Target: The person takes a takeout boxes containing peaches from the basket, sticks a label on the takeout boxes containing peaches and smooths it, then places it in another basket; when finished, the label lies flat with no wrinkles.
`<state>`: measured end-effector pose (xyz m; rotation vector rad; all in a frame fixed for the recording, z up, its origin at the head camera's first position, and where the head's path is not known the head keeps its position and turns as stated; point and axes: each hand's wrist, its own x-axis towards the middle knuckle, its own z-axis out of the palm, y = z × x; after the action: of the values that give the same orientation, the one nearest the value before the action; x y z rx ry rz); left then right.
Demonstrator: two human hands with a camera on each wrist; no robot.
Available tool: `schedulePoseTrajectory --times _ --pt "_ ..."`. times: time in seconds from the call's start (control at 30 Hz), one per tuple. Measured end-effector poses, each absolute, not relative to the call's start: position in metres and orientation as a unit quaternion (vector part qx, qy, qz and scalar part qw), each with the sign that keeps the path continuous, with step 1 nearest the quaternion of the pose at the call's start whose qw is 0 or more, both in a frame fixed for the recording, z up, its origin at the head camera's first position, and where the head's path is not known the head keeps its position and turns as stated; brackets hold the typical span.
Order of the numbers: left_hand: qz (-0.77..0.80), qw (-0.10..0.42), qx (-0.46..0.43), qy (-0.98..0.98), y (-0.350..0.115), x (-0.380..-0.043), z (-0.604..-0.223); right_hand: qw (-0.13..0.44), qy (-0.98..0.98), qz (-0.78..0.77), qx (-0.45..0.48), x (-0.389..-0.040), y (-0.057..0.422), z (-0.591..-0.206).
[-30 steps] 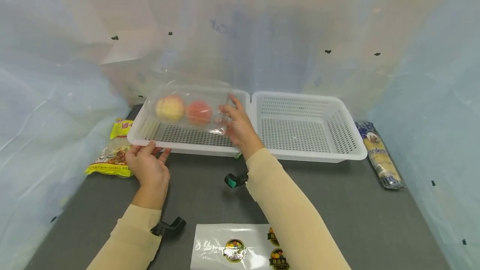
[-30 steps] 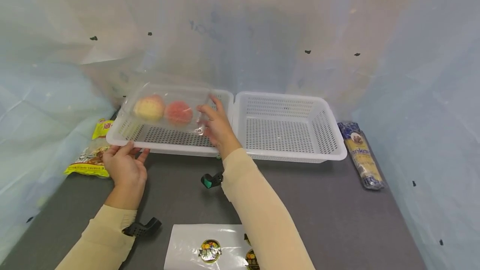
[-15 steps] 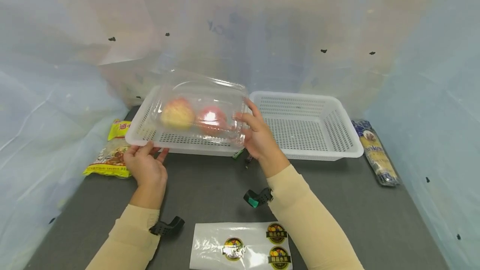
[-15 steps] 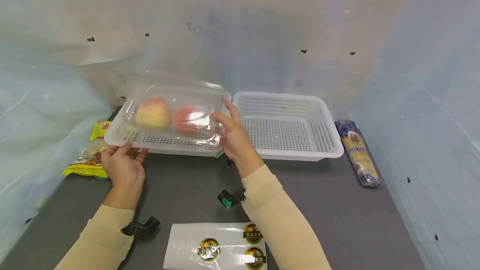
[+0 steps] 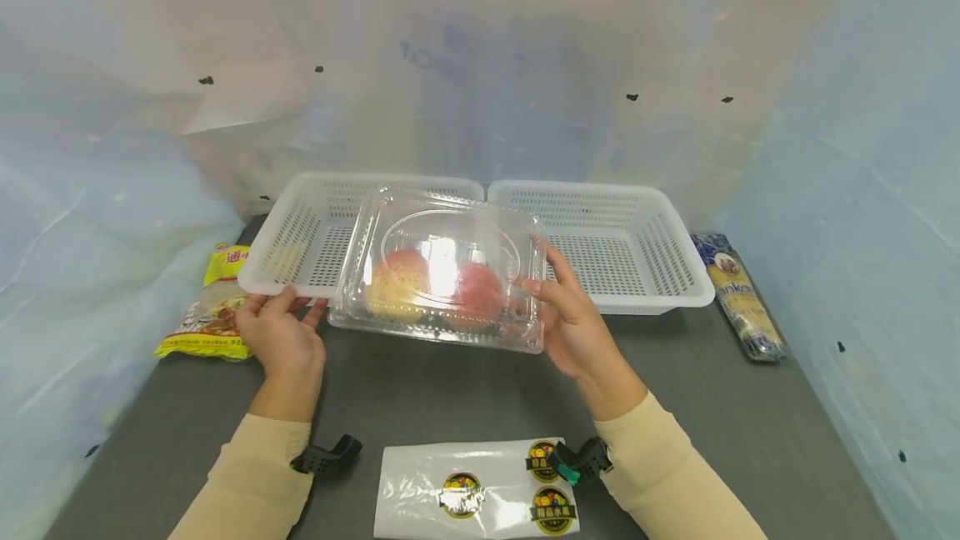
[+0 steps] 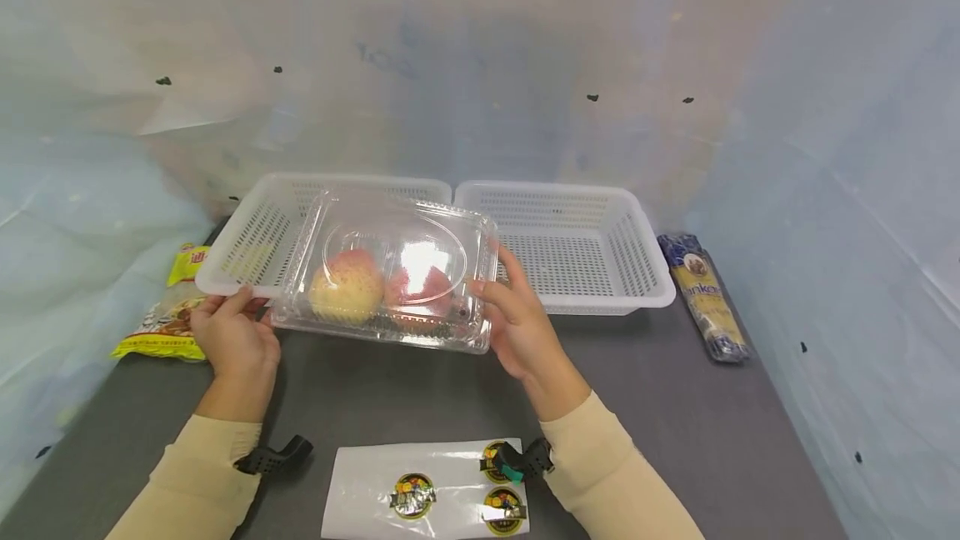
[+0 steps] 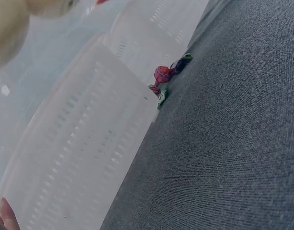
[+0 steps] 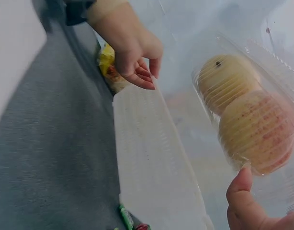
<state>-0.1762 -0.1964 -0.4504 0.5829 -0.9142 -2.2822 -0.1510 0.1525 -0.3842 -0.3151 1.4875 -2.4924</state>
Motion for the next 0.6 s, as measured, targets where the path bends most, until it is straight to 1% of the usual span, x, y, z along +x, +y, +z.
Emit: schedulePoseTrajectory --times 0.3,0.6 --pt "-0.869 0.299 0.208 -0.335 -0.197 -0.176 -0.451 0.148 0.516 -0.834 -0.127 -0.108 0.191 -0.407" --pt "-0.867 0.298 0.208 -0.342 -0.197 -0.175 -0.452 0.161 0.523 -0.828 -0.124 -0.073 0.224 -0.437"
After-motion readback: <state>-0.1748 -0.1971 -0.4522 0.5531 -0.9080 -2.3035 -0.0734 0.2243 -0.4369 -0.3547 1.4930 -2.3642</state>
